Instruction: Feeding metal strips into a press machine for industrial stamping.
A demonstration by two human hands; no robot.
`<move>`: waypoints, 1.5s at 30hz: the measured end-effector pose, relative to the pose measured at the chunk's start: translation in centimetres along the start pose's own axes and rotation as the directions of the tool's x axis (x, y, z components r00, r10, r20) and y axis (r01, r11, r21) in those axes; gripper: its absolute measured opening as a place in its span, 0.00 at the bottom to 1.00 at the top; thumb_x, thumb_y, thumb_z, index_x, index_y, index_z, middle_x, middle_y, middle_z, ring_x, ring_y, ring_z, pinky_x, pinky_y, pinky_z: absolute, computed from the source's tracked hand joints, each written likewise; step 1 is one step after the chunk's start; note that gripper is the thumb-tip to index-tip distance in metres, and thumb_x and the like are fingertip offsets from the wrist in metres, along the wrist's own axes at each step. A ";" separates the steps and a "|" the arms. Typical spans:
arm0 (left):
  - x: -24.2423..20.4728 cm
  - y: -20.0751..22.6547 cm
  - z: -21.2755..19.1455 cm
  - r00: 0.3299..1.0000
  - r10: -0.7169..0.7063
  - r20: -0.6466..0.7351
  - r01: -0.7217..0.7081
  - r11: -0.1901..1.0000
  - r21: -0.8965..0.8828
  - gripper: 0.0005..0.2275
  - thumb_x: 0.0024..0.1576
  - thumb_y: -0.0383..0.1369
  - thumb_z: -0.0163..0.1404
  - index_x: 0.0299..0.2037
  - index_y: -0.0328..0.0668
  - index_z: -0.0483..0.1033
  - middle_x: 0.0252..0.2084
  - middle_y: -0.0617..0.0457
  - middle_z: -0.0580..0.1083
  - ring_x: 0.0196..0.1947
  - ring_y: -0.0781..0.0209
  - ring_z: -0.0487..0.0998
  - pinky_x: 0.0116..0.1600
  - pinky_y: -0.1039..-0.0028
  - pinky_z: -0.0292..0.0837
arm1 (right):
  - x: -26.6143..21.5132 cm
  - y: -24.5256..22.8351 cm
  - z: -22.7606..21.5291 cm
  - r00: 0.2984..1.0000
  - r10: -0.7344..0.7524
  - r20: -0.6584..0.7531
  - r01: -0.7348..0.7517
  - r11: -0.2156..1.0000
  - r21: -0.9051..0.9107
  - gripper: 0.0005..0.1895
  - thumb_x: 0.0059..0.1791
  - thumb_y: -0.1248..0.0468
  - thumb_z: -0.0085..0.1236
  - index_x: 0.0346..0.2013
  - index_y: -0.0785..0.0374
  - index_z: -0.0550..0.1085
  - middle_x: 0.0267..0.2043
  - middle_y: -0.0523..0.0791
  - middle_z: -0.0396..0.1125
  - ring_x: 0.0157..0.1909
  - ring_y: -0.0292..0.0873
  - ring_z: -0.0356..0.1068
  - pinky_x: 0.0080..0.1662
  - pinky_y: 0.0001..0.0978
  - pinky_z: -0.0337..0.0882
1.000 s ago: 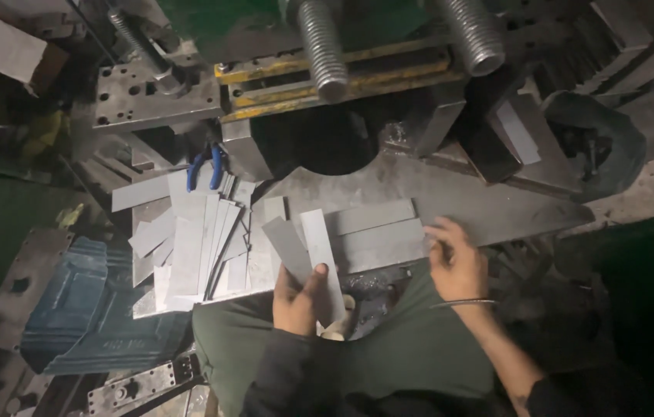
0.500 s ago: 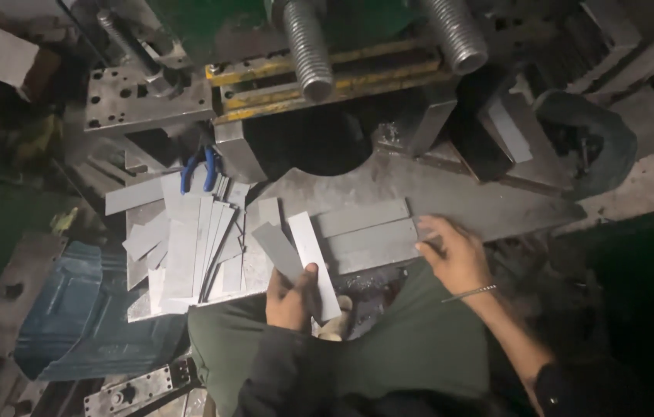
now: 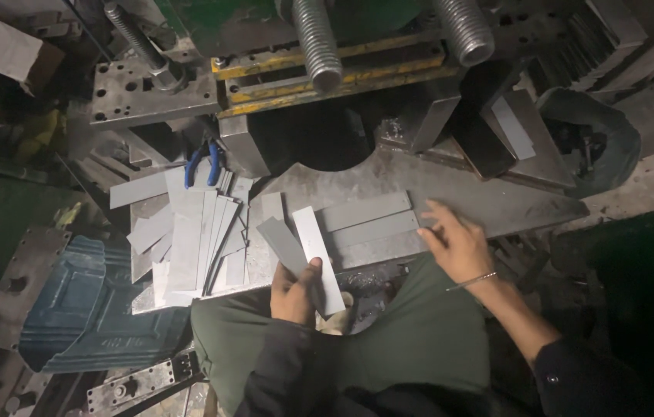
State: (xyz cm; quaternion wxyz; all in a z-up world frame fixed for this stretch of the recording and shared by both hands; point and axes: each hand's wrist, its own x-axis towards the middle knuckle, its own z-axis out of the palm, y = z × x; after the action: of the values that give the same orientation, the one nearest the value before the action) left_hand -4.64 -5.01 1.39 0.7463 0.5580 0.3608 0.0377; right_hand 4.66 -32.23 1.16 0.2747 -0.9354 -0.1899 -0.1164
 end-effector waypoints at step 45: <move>4.3 1.3 -0.9 0.998 0.047 -0.040 -0.053 0.987 -0.151 0.28 0.55 0.30 0.62 0.65 0.33 0.66 0.53 0.32 0.74 0.53 0.38 0.76 0.58 0.51 0.69 | 8.9 0.0 -1.5 0.894 -0.055 0.445 0.006 0.994 0.109 0.30 0.48 0.68 0.61 0.67 0.64 0.69 0.65 0.55 0.68 0.67 0.61 0.65 0.71 0.55 0.54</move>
State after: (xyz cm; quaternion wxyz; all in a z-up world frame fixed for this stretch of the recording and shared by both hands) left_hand -1.56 -1.85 0.25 0.7789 0.5074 0.3564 0.0941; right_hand 12.50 -30.45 5.28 0.2704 -0.9183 -0.2685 0.1076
